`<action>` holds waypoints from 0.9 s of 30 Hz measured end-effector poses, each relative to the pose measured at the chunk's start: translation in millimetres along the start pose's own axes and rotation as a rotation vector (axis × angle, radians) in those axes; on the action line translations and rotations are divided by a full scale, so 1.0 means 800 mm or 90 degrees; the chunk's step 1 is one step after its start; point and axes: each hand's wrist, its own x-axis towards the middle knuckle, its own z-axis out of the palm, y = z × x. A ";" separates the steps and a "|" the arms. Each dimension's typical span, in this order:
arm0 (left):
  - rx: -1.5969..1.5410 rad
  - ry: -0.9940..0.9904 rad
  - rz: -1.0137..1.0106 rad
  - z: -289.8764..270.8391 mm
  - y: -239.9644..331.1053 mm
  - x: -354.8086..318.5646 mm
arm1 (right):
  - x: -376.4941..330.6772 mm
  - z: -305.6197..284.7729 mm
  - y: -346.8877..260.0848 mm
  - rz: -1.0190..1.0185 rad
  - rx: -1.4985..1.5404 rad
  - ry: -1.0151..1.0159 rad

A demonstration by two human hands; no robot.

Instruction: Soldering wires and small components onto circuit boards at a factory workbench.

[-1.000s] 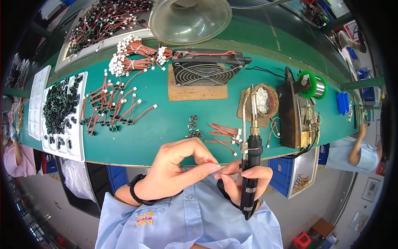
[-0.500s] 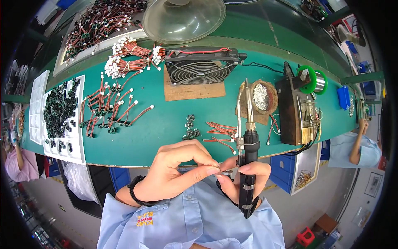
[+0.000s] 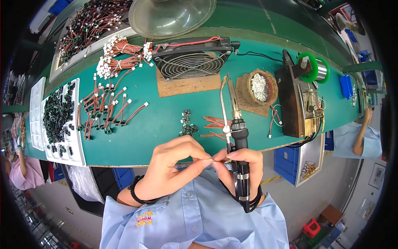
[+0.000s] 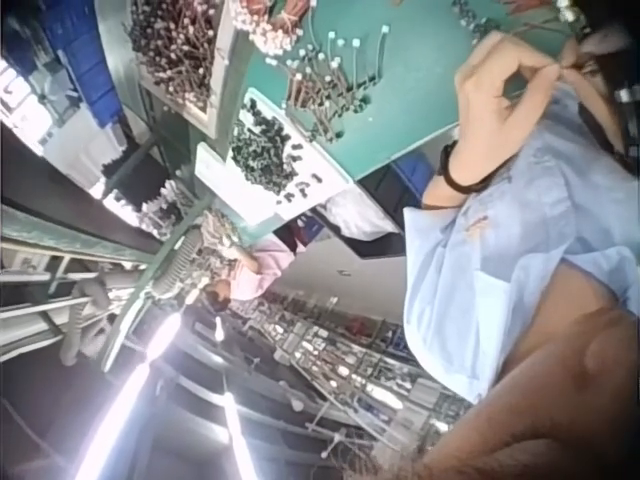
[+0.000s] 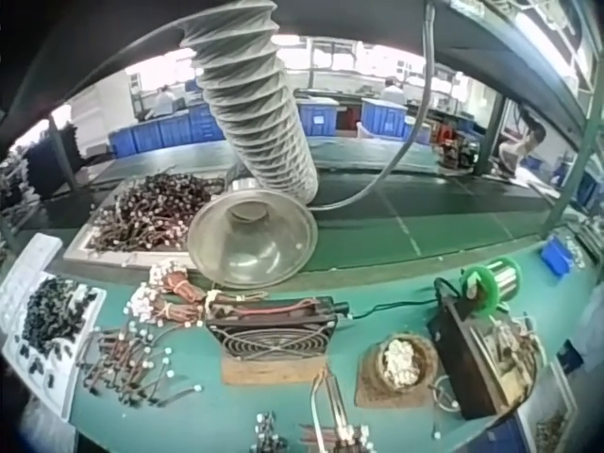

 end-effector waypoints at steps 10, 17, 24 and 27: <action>0.072 -0.010 -0.025 0.004 -0.022 -0.019 | -0.006 0.002 0.024 -0.069 -0.089 -0.010; 0.299 -0.029 0.075 0.003 -0.023 -0.012 | -0.002 -0.010 0.019 -0.076 -0.236 -0.027; 0.536 0.078 -0.003 -0.008 -0.044 -0.001 | -0.006 -0.022 0.033 -0.007 -0.200 0.097; 0.567 0.050 0.017 -0.008 -0.055 -0.004 | -0.005 -0.021 0.035 0.043 -0.075 0.132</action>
